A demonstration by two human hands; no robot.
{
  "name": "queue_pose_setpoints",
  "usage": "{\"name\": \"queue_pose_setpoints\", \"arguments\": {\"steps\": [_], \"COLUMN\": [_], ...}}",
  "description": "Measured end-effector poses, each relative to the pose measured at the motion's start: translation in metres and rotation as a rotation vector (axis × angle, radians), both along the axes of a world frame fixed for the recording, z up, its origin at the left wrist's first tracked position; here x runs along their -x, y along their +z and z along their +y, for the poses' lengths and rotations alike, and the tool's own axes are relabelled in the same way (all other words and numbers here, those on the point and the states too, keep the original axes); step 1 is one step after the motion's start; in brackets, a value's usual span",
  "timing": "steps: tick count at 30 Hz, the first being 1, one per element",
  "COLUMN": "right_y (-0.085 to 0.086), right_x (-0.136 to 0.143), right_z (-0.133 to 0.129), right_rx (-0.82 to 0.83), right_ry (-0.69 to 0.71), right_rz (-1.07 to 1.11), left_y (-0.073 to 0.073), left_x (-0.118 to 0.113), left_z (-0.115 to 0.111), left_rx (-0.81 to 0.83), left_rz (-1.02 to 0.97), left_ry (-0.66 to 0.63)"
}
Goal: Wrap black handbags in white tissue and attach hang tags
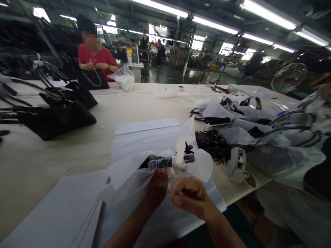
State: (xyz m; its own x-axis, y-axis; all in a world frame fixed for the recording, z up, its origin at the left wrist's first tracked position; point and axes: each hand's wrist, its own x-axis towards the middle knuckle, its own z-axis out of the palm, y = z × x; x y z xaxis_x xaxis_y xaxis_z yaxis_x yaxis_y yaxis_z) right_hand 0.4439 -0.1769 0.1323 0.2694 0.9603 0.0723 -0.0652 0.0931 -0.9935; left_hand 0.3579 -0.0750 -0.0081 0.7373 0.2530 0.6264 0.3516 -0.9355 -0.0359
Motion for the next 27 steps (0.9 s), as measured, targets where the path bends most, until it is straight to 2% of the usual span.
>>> {"name": "queue_pose_setpoints", "arguments": {"steps": [3, 4, 6, 8, 10, 21, 27], "right_y": [-0.062, -0.082, -0.114, -0.132, -0.136, -0.127, -0.105], "right_x": [-0.009, -0.012, -0.016, -0.020, -0.023, -0.022, -0.020], "right_z": [0.037, 0.047, 0.060, 0.065, 0.065, 0.073, 0.076], "right_rx": [0.119, 0.165, 0.224, 0.251, 0.273, 0.354, 0.622], "right_ry": [-0.425, -0.527, -0.635, -0.672, -0.689, -0.766, -0.694], "right_rz": [0.017, 0.009, -0.009, -0.042, -0.098, -0.396, -0.568], "left_y": [0.004, 0.006, 0.007, 0.008, 0.008, 0.008, 0.008], "left_x": [0.001, 0.001, 0.001, 0.002, 0.002, 0.002, 0.002], "left_z": [0.002, 0.003, 0.004, 0.005, 0.005, 0.008, 0.012], "left_rx": [-0.016, -0.027, -0.043, -0.059, -0.070, -0.099, -0.111], "left_rz": [0.028, 0.047, 0.076, 0.083, 0.088, 0.104, 0.064], "left_ry": [-0.035, -0.037, -0.036, -0.030, -0.022, -0.004, -0.053]}}
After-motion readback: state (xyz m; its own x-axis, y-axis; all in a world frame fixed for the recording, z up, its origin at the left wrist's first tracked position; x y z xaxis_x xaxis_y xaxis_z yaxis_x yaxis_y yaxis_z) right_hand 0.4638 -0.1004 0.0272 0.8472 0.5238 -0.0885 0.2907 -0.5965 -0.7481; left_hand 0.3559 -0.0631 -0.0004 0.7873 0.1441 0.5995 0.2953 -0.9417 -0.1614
